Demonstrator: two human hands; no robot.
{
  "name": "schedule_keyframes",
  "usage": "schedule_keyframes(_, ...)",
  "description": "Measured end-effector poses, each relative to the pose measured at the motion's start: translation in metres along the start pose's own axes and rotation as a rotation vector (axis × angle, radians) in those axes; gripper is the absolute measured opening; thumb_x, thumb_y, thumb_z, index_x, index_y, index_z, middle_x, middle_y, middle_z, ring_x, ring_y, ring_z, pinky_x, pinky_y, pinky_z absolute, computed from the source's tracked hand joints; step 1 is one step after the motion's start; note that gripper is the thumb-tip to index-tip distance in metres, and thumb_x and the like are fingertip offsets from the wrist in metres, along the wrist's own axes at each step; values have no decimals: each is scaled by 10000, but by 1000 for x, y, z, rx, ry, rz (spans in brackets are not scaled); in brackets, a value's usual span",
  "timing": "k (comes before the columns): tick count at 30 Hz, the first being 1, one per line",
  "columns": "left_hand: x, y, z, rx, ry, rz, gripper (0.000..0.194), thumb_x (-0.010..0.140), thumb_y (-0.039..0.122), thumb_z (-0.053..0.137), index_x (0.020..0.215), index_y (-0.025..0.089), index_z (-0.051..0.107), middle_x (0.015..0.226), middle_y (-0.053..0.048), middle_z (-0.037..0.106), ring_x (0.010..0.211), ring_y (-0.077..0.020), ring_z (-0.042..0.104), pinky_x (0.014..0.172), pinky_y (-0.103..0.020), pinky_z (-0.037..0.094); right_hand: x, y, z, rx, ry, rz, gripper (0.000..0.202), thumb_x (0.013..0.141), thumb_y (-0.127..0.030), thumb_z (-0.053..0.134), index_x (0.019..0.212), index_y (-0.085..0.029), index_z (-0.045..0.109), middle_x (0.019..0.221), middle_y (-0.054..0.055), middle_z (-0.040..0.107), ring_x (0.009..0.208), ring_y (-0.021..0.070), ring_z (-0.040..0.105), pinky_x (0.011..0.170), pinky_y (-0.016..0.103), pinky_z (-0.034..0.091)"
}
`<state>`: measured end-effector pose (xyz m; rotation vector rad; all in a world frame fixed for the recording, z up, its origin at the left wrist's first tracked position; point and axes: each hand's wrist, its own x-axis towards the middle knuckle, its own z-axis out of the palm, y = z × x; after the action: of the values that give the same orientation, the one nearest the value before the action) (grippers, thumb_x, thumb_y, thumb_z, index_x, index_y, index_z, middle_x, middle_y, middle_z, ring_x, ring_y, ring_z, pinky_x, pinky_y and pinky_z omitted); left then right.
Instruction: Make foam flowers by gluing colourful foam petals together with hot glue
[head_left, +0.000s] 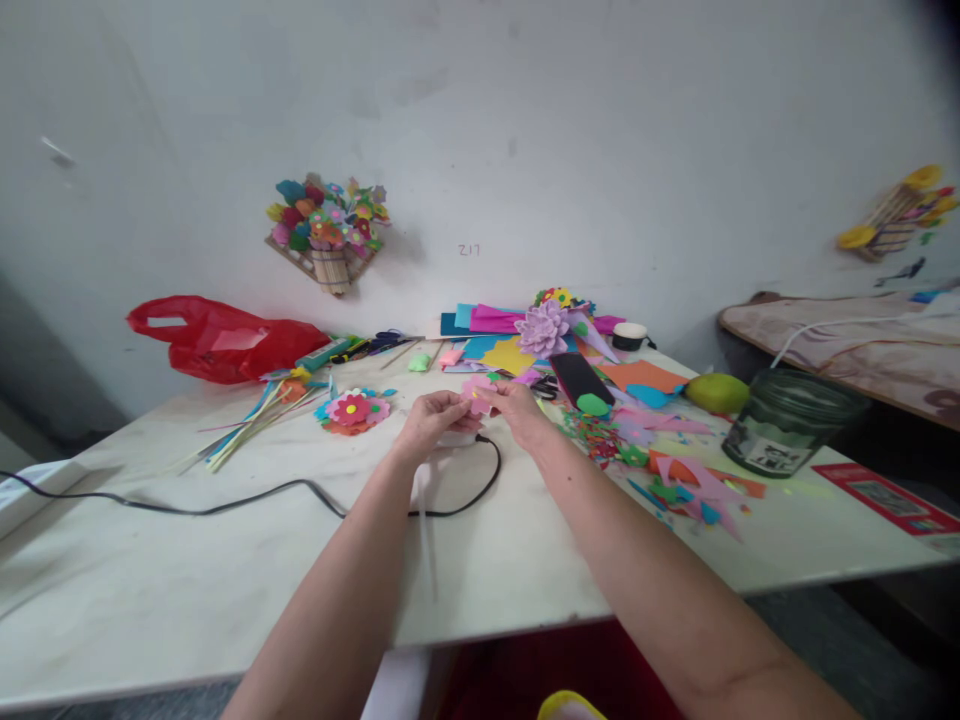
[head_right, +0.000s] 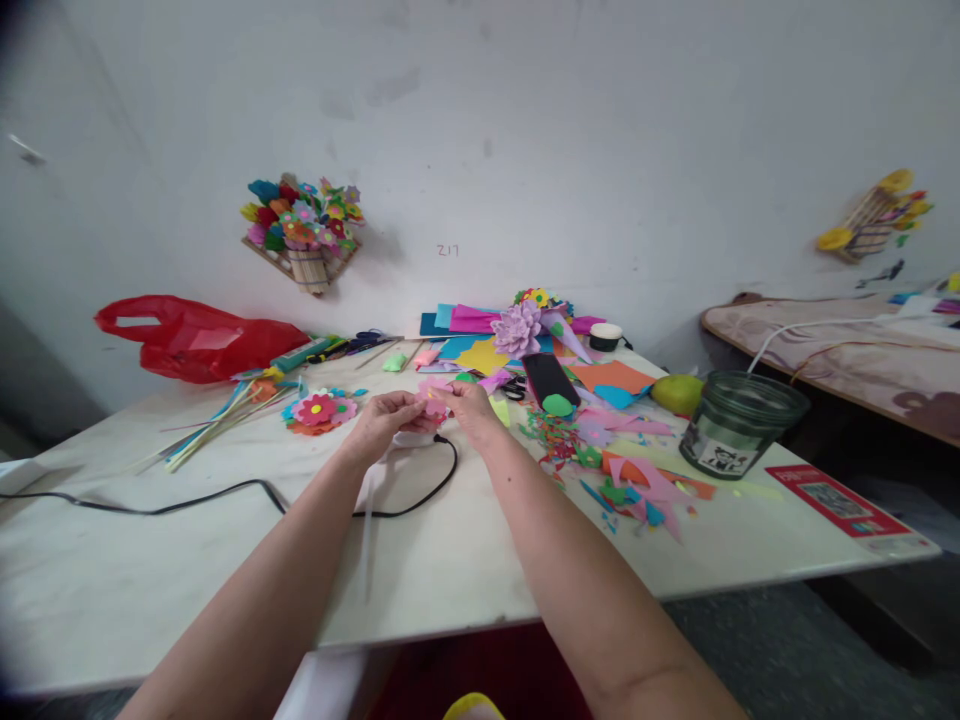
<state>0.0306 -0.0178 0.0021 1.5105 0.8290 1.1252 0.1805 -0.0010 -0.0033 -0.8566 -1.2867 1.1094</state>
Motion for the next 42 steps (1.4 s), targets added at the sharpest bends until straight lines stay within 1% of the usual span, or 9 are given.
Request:
schedule_keyframes(5,1,0,0,-9,-5,3,307,664,413,654,739,121,592,701,-71,671,655,-177,647,658,-299,516,-3,-6,2,45,-12,32,298,593,-441,660,561,-161,560,520,-28,502,489,83,429,487,240,312)
schedule_keyframes(12,0,2,2,17,-16,-3,308,657,410,659,743,119,610,690,-68,669,660,-179,646,664,-299,516,-3,-6,1,45,34,44,254,574,-413,665,587,-163,620,520,-30,521,495,80,431,487,234,306)
schedule_keyframes(15,0,1,2,12,-10,0,299,662,405,657,742,120,611,694,-68,670,666,-181,647,669,-301,516,-4,-7,2,49,51,50,269,575,-432,661,591,-166,624,527,-29,534,494,82,440,484,234,310)
schedule_keyframes(17,0,1,2,9,-9,4,297,663,404,657,739,120,609,689,-67,670,664,-180,648,670,-302,515,-5,-8,3,35,45,48,275,576,-432,665,598,-161,628,525,-24,544,489,81,445,483,234,314)
schedule_keyframes(22,0,0,1,26,-21,7,320,663,423,650,764,122,612,688,-72,673,663,-183,648,669,-305,514,-6,-8,6,31,6,33,248,555,-377,696,592,-144,623,514,-9,568,476,84,464,480,230,331)
schedule_keyframes(29,1,0,1,-2,-3,8,310,664,417,651,747,121,605,718,-77,673,659,-176,646,669,-304,517,-4,-5,6,10,11,13,268,572,-400,691,573,-147,601,539,-1,582,477,82,471,484,229,344)
schedule_keyframes(32,2,-1,0,-11,-9,10,314,670,419,645,757,120,603,731,-83,675,667,-176,647,665,-303,516,-2,-3,4,-1,14,-5,265,581,-395,684,548,-151,586,536,-5,573,473,78,456,482,228,337)
schedule_keyframes(36,2,-2,-1,-11,-13,13,310,670,418,646,742,121,596,723,-86,674,661,-176,647,657,-301,514,0,1,3,-2,45,-15,272,559,-383,696,513,-158,550,496,-30,521,453,69,416,464,225,312)
schedule_keyframes(42,1,0,1,-2,1,-1,318,656,427,657,729,124,594,705,-82,674,652,-174,644,664,-310,517,-2,-2,3,39,28,3,313,602,-462,653,553,-162,577,506,-32,500,479,76,418,472,229,316)
